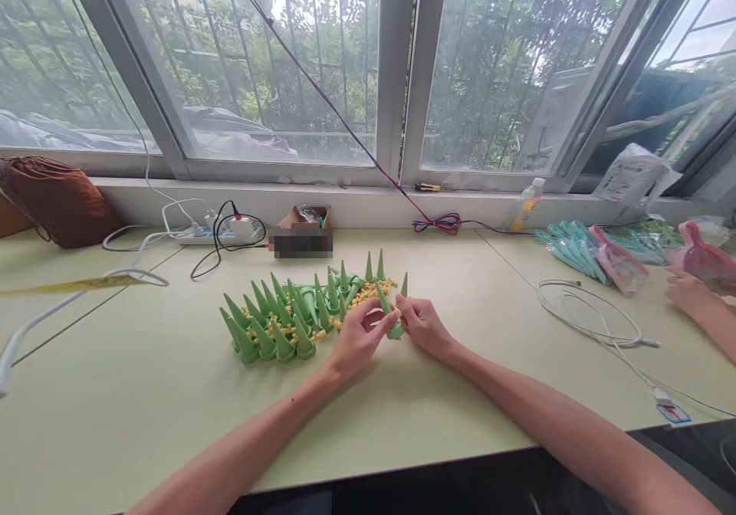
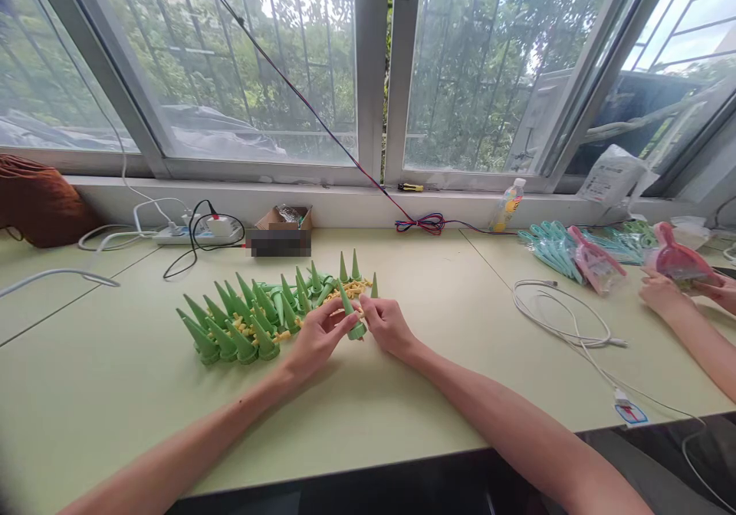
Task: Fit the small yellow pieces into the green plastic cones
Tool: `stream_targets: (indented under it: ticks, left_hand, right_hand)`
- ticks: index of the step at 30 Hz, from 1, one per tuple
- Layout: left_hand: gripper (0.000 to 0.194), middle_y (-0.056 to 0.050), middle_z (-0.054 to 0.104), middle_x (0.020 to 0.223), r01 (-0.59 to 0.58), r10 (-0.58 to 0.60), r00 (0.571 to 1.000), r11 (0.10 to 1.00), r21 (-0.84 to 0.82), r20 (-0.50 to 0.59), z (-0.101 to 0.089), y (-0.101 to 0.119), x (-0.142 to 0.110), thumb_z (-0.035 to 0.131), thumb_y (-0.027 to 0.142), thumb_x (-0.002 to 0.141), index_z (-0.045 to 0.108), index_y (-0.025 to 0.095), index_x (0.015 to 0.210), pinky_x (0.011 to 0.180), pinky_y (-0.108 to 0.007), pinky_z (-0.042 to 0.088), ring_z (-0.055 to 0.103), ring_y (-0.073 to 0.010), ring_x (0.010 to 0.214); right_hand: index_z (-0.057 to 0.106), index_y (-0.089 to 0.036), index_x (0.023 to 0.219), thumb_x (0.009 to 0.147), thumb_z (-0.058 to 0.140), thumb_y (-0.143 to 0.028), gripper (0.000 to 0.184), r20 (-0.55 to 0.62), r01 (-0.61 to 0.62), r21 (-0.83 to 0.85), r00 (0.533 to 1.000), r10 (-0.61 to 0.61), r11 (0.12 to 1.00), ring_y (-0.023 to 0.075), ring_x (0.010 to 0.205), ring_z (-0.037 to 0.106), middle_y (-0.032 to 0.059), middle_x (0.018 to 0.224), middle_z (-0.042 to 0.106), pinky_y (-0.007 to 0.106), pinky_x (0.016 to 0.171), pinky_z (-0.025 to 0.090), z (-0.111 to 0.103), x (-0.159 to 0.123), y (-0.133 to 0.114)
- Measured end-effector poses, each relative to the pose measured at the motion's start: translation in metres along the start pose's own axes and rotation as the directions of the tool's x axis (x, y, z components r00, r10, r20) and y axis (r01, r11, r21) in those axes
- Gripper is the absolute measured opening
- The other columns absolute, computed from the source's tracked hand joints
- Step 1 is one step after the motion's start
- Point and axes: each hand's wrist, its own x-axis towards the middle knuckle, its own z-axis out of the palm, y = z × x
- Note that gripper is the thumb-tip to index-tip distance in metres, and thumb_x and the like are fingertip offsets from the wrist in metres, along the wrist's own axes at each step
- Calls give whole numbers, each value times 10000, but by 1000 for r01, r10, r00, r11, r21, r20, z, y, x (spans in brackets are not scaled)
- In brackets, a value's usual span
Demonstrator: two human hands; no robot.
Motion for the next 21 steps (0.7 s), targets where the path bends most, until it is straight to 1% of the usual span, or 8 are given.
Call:
stream_targets:
  ticks: [4,9,13,18,21]
  left_hand:
    - [275,-88,677,1026,36,-33,999,996,-76,41,1,3,2,677,338,865,648,139,1053,697,-330,625,709,-225,867]
    - [272,-94,673,1065,25,-16,996,994,-105,85,1,3,2,669,320,874,642,150,1084,765,-350,614,702,-230,915]
    - [234,-73,681,1021,9,-6,997,999,-45,73,0,0,1,669,312,874,651,162,1053,793,-323,597,698,-205,901]
    - [235,-73,677,1024,-14,11,998,999,52,60,-3,-6,3,667,334,871,650,167,1036,819,-335,585,681,-195,894]
    - [218,-71,666,980,-25,19,999,993,111,48,-3,-7,2,650,337,882,644,158,1005,805,-322,580,670,-185,879]
  right_hand:
    - [384,-185,468,952,414,-588,630,0,-6,11,1000,6,1000,78,397,348,-41,423,372,220,424,303,0,-1,0]
    - [385,-183,450,927,456,-602,638,-25,-23,50,999,24,999,74,385,341,-40,408,372,217,405,283,-1,0,-2]
    - [369,-185,446,908,487,-600,633,-16,-38,71,999,39,997,67,392,313,-45,411,353,214,403,268,-1,0,-5]
    - [343,-193,442,886,521,-581,617,-13,-67,80,998,68,995,63,388,290,-52,399,325,217,398,241,-1,-1,-8]
    - [346,-193,431,886,519,-567,614,-9,-77,77,997,78,994,63,381,285,-55,389,311,220,397,233,0,-1,-8]
